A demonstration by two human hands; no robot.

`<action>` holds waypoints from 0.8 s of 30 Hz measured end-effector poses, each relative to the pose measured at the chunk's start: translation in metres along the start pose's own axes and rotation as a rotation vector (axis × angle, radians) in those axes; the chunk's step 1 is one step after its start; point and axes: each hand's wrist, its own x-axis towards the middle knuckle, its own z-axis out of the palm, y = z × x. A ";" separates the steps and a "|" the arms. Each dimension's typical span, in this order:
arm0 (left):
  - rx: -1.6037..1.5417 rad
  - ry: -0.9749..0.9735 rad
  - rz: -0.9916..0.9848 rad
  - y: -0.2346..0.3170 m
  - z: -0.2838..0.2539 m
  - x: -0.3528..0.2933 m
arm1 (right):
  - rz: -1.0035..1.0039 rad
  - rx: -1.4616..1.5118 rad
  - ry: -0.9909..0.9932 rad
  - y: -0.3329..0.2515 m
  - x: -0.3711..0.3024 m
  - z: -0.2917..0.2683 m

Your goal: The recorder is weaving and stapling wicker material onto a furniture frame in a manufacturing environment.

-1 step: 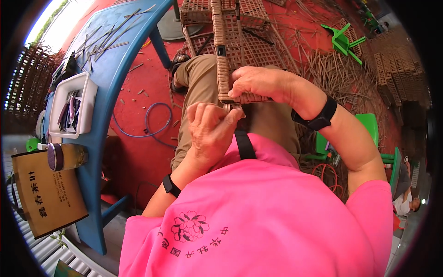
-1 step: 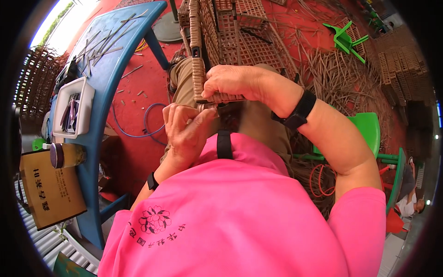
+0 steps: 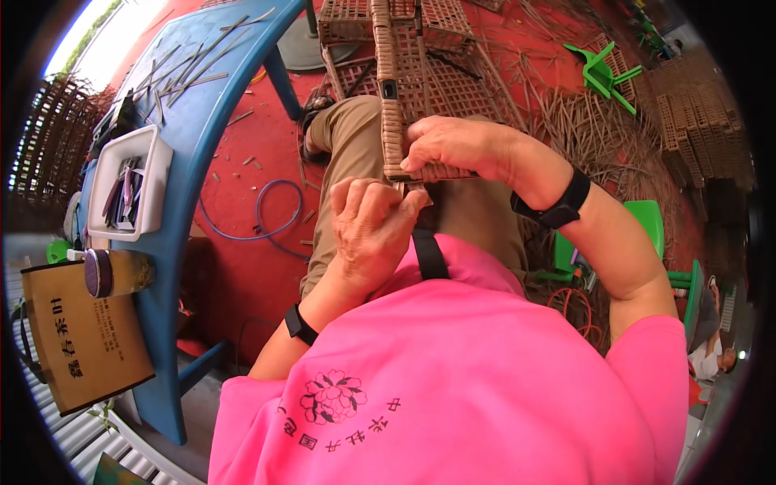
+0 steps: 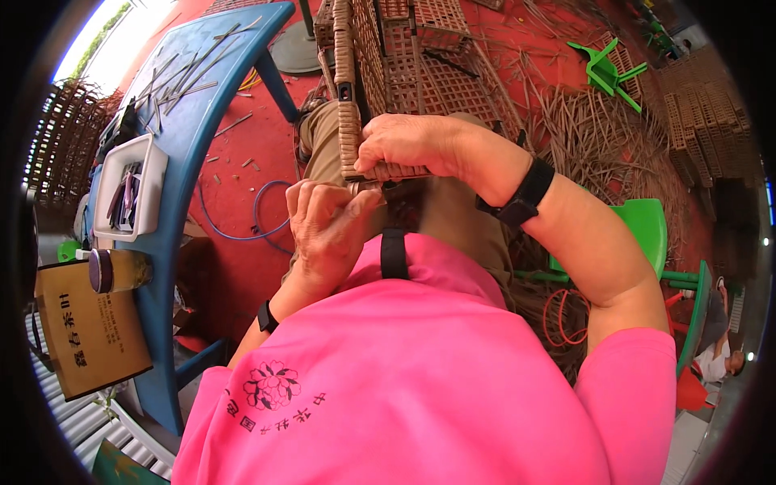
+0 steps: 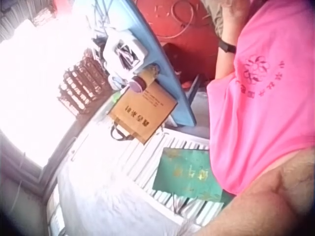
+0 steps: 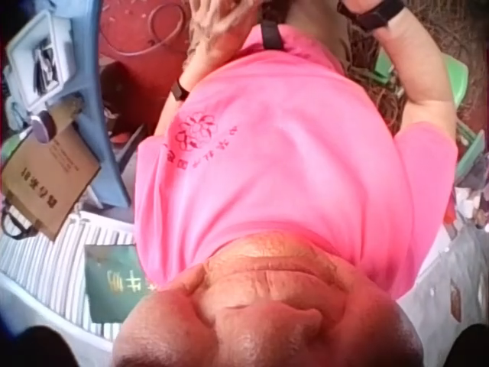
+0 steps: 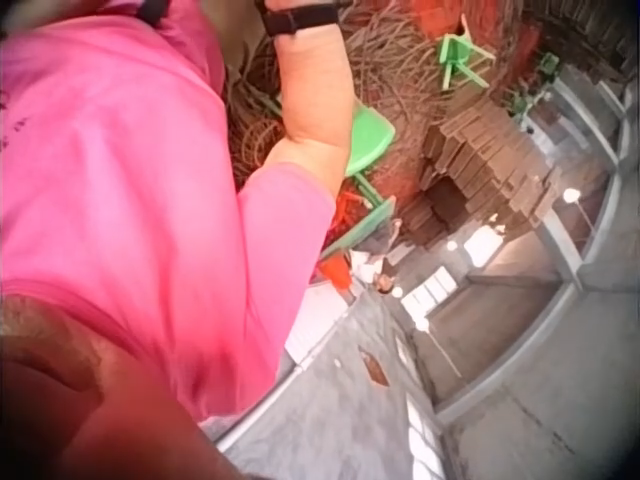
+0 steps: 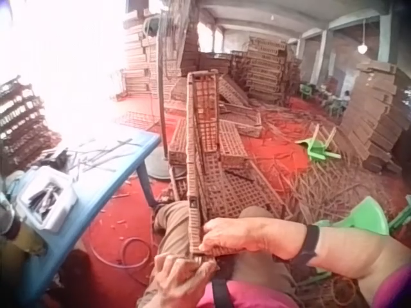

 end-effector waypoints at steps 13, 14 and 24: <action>-0.058 -0.005 -0.258 0.008 0.000 -0.008 | -0.037 0.100 -0.075 0.015 0.008 -0.007; -0.055 -0.009 -0.257 0.009 0.000 -0.010 | -0.040 0.103 -0.077 0.014 0.009 -0.007; 0.041 -0.040 -0.200 0.005 0.001 -0.013 | -0.085 0.068 0.026 0.012 0.004 0.004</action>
